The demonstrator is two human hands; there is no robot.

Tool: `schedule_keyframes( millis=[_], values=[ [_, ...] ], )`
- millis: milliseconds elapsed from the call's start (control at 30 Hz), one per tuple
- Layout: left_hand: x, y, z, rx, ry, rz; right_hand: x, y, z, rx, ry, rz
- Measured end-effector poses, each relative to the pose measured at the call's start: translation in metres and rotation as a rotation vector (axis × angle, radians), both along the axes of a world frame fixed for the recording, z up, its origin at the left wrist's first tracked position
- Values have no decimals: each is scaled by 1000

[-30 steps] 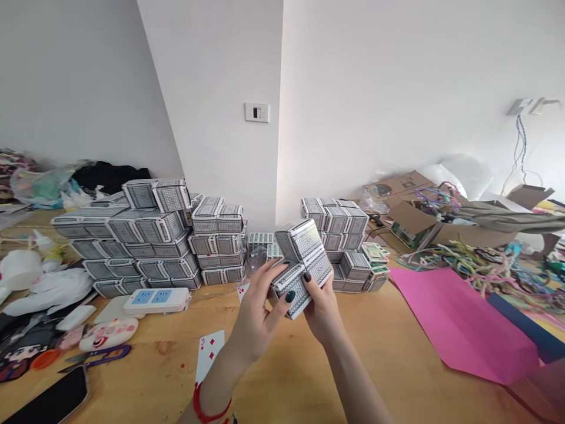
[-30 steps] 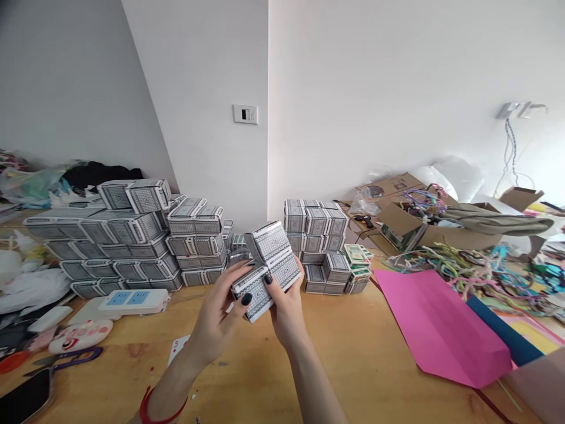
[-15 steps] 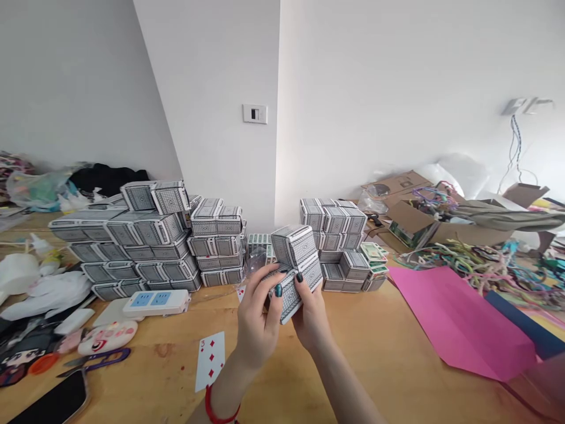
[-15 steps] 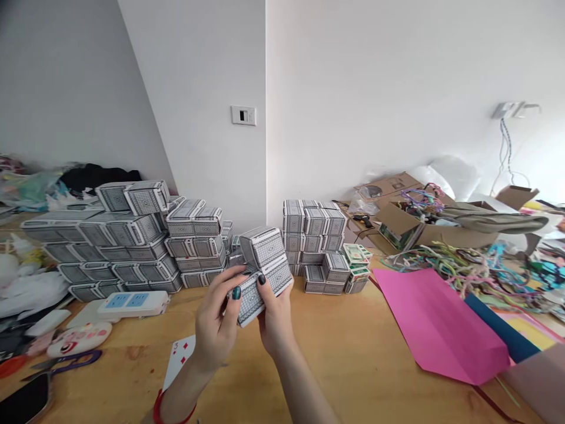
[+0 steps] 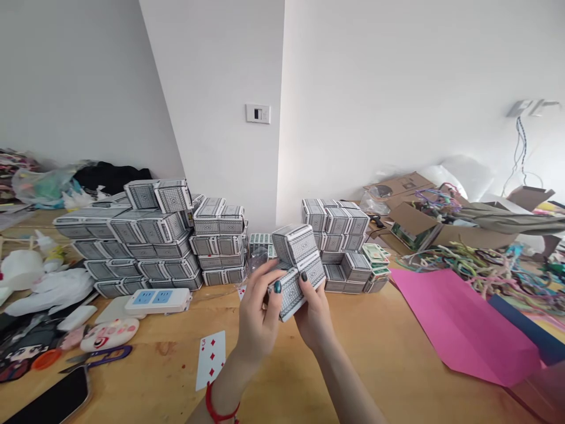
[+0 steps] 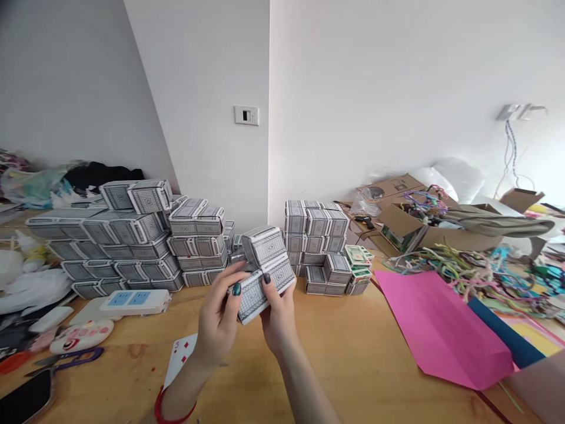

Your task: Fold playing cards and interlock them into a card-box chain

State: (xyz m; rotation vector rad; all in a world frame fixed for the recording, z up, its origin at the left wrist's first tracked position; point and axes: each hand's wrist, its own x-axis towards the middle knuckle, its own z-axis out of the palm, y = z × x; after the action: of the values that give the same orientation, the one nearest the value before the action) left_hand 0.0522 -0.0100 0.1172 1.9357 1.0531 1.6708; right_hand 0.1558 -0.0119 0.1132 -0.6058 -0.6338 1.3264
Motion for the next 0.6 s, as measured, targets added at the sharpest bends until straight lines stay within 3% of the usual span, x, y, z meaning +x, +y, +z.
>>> schedule_keyframes(
  millis=[167, 333, 400, 600],
  values=[
    [-7, 12, 1, -335, -399, -5, 7, 1, 7, 86, -46, 128],
    [-12, 19, 0, -576, -527, -237, 9, 4, 3, 4, -90, 66],
    [-10, 17, -2, -548, -465, -262, 8, 5, 1, -16, -93, 44],
    [4, 6, -9, -197, -233, 54, 5, 4, 3, -39, -50, 87]
  ],
)
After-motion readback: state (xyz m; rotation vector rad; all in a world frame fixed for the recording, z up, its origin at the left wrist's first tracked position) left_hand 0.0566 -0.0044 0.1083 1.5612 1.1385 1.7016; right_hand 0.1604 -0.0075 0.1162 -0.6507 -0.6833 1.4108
